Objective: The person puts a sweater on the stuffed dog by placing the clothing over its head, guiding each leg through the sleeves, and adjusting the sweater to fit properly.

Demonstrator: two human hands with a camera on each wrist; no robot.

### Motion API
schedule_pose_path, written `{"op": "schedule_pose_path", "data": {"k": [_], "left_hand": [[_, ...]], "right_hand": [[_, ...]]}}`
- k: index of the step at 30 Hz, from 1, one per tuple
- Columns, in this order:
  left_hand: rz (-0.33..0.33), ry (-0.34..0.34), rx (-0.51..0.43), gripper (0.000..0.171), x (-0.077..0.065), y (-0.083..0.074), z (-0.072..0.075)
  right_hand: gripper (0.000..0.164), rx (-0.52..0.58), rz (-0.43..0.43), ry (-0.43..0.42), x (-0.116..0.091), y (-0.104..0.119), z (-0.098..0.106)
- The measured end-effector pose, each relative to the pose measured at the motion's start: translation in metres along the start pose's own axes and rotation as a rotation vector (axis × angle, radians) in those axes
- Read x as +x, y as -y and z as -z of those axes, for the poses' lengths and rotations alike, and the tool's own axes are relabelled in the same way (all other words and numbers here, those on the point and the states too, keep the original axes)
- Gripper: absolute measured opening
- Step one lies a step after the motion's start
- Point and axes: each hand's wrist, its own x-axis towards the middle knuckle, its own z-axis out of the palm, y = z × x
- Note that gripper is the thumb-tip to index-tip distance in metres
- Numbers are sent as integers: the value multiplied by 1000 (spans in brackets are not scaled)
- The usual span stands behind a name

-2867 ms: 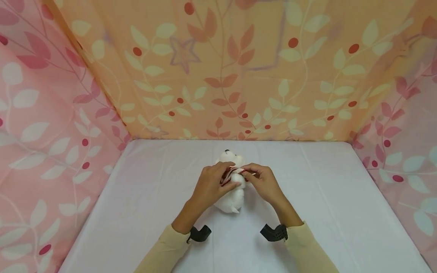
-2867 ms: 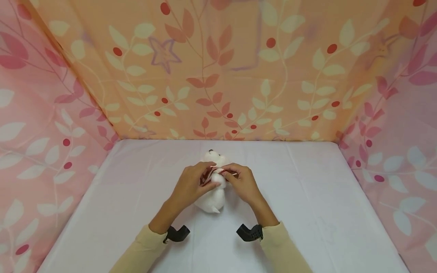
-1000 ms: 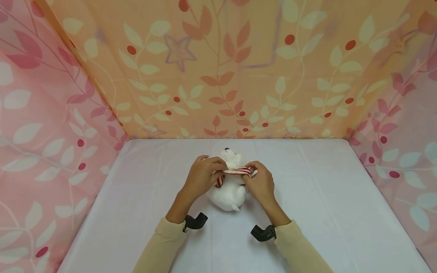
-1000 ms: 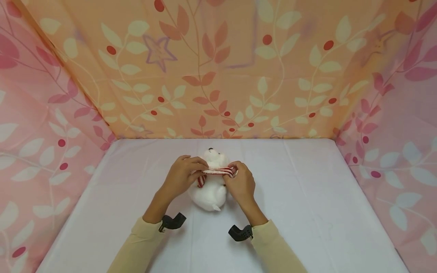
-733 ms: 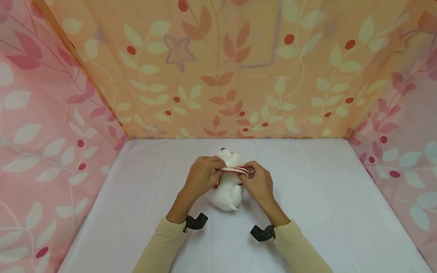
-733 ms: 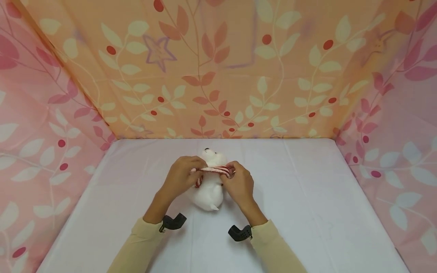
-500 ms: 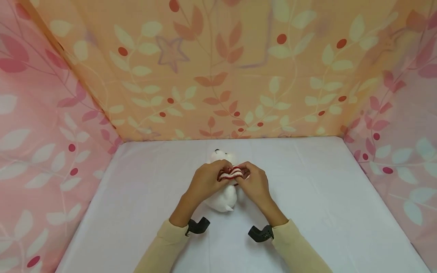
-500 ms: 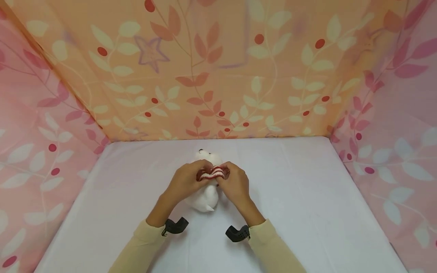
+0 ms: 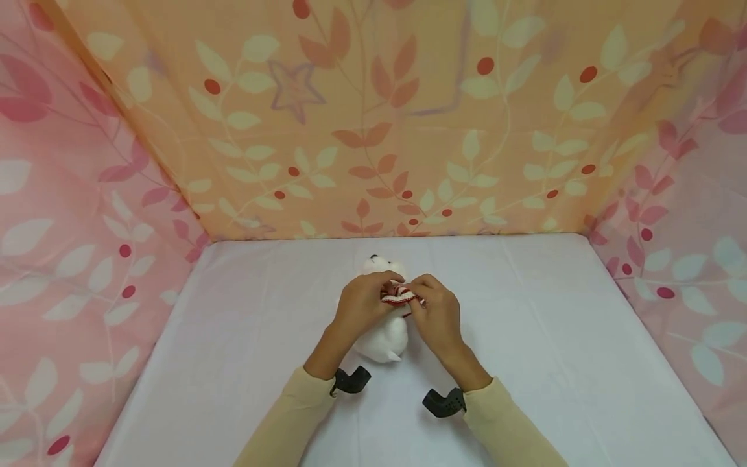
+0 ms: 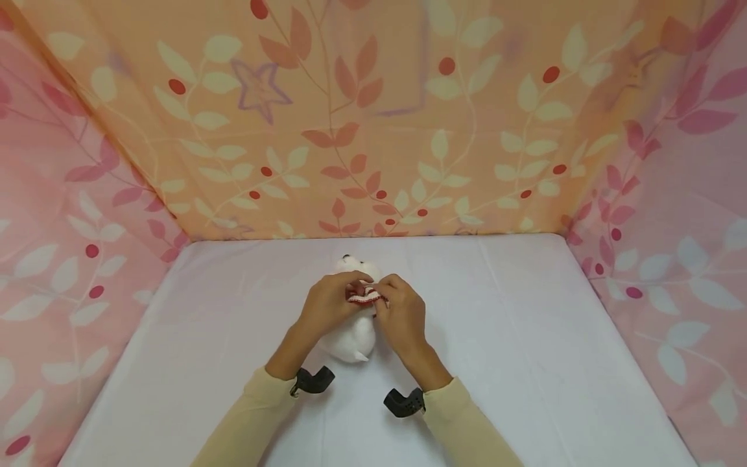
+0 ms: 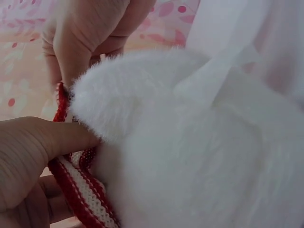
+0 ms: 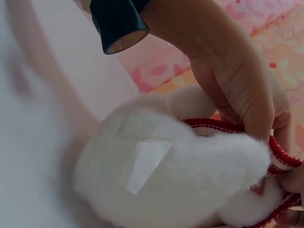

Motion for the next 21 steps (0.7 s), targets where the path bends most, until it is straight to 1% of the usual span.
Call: {"op": "schedule_pose_path", "data": {"k": [3,5,11,14,17,21], "left_hand": [[25,14,-3,29,2,-1,-2],[38,7,2,25,2,-1,-3],[73,-66,2,18,2,-1,-9],[81,-90,-19,17,0,0,-9],[75,-114,-57,16,-1,4,-9],[77,-143,-110,19,-3,9,-8]], "right_hand": [[25,-7,41,11,-1,2,1],[26,-18,56,25,-2,4,1],[25,-7,95,15,-4,7,-1],[19,-2,85,10,-3,7,-2],[18,-20,67,1,-3,6,-3],[24,-113,14,-2,-5,4,-7]]}}
